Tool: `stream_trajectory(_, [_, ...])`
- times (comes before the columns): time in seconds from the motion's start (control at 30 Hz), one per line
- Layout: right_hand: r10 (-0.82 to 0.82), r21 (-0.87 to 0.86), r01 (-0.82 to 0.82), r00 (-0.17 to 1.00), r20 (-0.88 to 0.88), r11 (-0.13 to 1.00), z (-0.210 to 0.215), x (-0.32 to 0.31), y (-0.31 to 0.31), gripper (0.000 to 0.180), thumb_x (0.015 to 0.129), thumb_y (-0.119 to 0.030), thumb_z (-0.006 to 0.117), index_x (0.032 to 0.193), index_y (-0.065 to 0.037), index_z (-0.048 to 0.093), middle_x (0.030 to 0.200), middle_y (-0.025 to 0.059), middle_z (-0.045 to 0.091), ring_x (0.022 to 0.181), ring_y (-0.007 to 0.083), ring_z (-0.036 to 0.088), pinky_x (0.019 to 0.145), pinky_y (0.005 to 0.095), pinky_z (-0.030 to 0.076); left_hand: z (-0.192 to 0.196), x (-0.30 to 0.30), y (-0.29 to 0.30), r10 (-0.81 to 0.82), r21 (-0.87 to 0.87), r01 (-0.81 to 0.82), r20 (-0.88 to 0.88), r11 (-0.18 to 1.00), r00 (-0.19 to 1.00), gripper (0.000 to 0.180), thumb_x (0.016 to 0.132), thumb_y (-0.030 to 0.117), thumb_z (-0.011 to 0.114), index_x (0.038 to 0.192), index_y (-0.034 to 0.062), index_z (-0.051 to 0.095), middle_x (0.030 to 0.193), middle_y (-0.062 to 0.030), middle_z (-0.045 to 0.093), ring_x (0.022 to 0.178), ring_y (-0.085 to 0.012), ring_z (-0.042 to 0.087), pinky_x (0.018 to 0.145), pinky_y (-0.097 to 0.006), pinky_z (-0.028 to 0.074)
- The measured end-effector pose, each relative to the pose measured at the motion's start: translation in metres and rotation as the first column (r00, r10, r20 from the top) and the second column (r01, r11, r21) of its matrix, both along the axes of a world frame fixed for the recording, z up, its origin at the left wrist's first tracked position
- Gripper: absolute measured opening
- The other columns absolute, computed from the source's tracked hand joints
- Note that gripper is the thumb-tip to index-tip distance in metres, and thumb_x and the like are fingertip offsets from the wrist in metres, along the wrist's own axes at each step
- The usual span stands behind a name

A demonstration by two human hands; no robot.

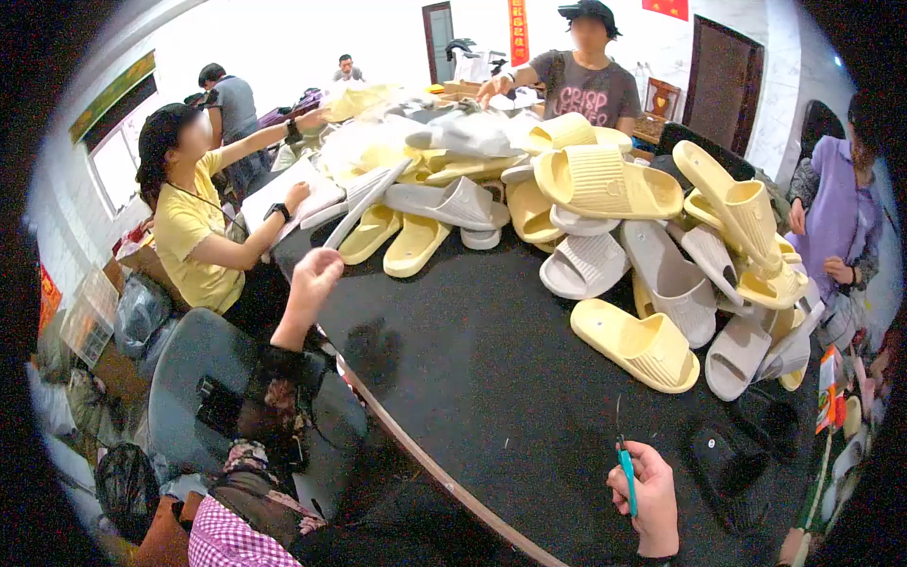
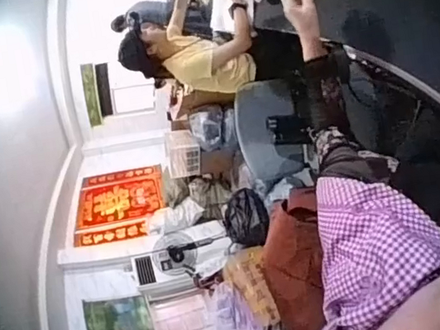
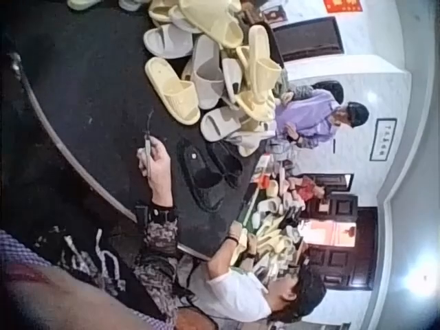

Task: Trim excess thread or material from molded sandals using small shears.

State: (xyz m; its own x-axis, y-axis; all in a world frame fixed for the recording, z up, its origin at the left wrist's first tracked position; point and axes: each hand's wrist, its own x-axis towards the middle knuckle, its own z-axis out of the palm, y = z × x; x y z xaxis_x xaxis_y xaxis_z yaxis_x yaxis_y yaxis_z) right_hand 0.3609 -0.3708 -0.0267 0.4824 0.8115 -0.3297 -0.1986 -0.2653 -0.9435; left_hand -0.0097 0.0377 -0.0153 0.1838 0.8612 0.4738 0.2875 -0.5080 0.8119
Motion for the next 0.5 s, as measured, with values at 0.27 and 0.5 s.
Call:
stream_trajectory(0.27, [0.002, -0.024, -0.001, 0.999, 0.037, 1.0, 0.004, -0.002, 0.005, 0.044, 0.077, 0.001, 0.063, 0.118, 0.005, 0.049, 0.073, 0.0066, 0.06, 0.048, 0.0072, 0.05, 0.037, 0.0189, 0.035, -0.026, -0.021, 0.097, 0.464, 0.302, -0.369, -0.367, 0.879, 0.806, 0.07, 0.077, 0.032, 0.07, 0.13, -0.0049, 0.044, 0.13, -0.026, 0.049, 0.119, -0.04, 0.048, 0.101, -0.045, 0.039])
stream_trajectory(0.5, [0.016, -0.014, -0.016, 1.0, 0.026, 1.0, 0.005, -0.003, 0.003, 0.045, 0.077, 0.002, 0.063, 0.12, 0.004, 0.049, 0.074, 0.0065, 0.06, 0.05, 0.007, 0.05, 0.038, 0.0183, 0.036, -0.022, -0.005, 0.126, 0.426, 0.178, -0.395, -0.534, 0.901, 0.73, 0.069, 0.074, 0.04, 0.069, 0.131, 0.0055, 0.049, 0.128, -0.0207, 0.053, 0.12, -0.0378, 0.05, 0.099, -0.046, 0.041])
